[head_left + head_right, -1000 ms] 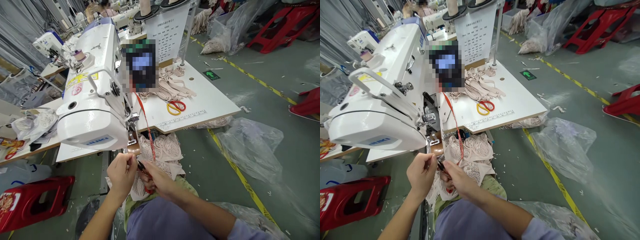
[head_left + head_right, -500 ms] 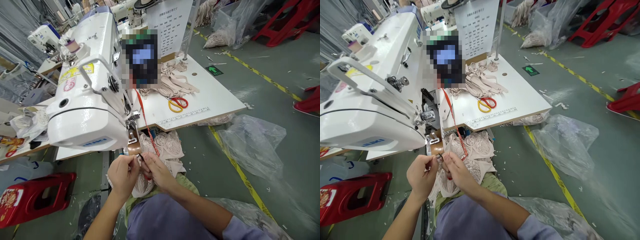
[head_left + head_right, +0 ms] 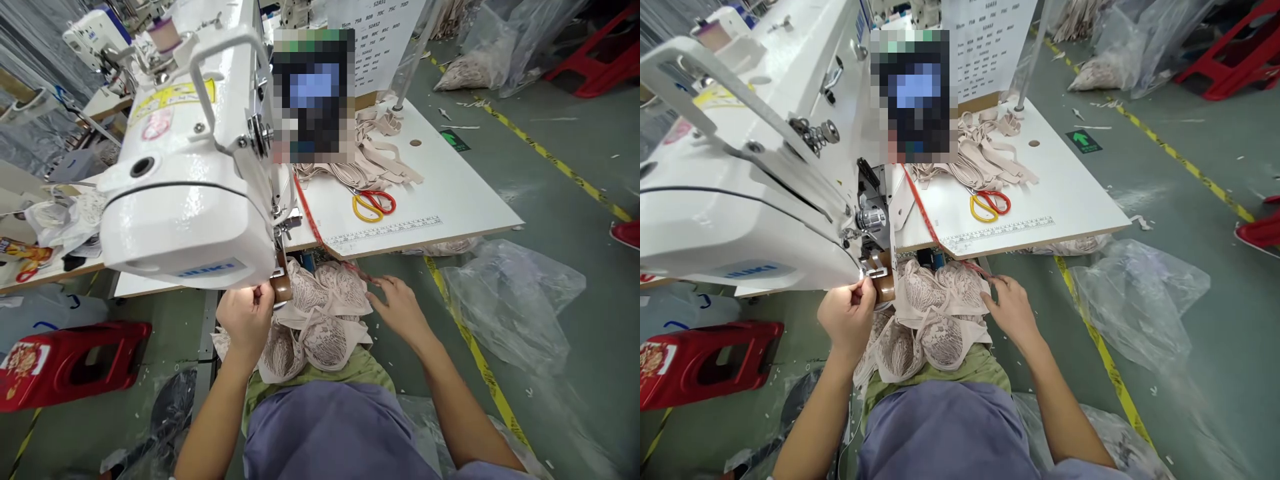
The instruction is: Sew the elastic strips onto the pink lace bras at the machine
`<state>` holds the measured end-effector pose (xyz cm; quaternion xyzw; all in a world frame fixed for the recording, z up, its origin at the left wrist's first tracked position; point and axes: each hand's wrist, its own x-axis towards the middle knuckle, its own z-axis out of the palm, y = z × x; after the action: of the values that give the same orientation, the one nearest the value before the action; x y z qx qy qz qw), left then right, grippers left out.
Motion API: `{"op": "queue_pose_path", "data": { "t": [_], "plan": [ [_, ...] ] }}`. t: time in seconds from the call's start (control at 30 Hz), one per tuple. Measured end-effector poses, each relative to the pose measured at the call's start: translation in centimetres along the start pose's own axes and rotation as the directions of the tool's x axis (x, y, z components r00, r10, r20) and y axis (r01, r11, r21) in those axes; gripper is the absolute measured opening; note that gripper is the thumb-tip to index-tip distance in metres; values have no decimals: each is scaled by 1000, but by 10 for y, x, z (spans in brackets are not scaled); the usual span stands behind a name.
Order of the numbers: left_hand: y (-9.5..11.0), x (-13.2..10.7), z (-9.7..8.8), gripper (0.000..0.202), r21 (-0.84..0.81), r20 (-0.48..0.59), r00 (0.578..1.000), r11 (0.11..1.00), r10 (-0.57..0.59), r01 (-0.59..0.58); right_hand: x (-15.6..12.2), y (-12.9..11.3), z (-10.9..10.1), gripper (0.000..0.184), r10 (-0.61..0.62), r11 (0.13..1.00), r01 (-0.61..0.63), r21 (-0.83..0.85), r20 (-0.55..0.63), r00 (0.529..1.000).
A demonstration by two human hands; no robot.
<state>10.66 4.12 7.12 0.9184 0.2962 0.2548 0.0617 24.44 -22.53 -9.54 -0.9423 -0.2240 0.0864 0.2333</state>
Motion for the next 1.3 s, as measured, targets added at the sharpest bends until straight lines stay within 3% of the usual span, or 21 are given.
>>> {"op": "queue_pose_path", "data": {
  "t": [0.17, 0.37, 1.3],
  "plan": [
    [1, 1, -1, 47, 26, 3, 1000, 1000, 3, -4, -3, -19, 11, 47, -26, 999, 24, 35, 66, 997],
    [2, 1, -2, 49, 31, 13, 1000, 999, 24, -24, -1, -32, 9, 46, -23, 996, 14, 83, 102, 994],
    [3, 2, -2, 42, 53, 10, 999, 998, 41, -42, -7, -39, 8, 39, -103, 984, 87, 153, 99, 990]
  ]
}}
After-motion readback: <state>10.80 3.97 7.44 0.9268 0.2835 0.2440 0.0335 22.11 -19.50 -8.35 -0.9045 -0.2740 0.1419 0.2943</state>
